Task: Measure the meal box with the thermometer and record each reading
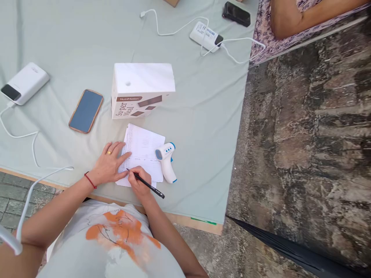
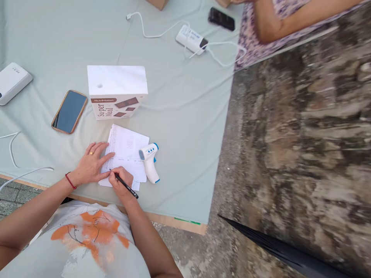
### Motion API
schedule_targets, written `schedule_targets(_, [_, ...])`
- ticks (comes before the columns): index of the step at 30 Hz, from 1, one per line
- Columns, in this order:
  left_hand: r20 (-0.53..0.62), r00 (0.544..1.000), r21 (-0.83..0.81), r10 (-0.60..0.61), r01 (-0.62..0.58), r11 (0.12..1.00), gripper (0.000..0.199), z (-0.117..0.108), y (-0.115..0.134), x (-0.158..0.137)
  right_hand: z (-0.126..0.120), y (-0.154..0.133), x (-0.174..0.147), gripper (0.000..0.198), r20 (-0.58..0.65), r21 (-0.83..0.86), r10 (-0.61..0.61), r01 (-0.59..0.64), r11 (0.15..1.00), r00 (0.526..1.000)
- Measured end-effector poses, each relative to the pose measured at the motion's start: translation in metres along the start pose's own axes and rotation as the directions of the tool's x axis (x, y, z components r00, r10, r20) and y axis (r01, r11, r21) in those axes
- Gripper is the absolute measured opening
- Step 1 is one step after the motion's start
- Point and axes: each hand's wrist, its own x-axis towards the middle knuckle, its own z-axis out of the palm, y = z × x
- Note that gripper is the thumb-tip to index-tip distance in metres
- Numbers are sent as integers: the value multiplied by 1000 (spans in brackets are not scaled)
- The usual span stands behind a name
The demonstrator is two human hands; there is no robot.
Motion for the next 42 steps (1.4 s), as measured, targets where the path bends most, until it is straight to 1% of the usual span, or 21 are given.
schedule_targets(4, [-2, 1000, -1, -1, 1, 1000, 57, 2, 0, 0, 1, 0, 1, 16, -19, -6, -44, 44, 999, 999])
schedule_targets(7, [-8, 1000, -4, 7, -7, 1000, 57, 3, -1, 0, 1, -1, 2, 16, -11, -18, -68, 68, 998, 998])
schedule_targets(16, [-15, 1000, -5, 18, -18, 1000, 59, 2, -1, 0, 0, -2, 4, 16, 0, -38, -77, 77, 996, 997])
schedule_targets(24, [-13, 1000, -1, 13, -13, 1000, 61, 2, -2, 1, 2, 1, 2, 16, -26, -27, -47, 46, 999, 999])
schedule_targets(29, [-19, 1000, -29, 13, -13, 999, 60, 2, -2, 0, 3, 1, 3, 15, -49, -20, -73, 72, 997, 996])
schedule_targets(38, [-9, 1000, -17, 6, -6, 1000, 61, 1, -1, 0, 3, 3, 2, 17, -28, -25, -31, 30, 999, 999])
schedule_targets(42, [1, 1000, -33, 0, 0, 999, 61, 1, -1, 1, 1, 2, 2, 16, 1, -13, -18, 18, 1000, 1000])
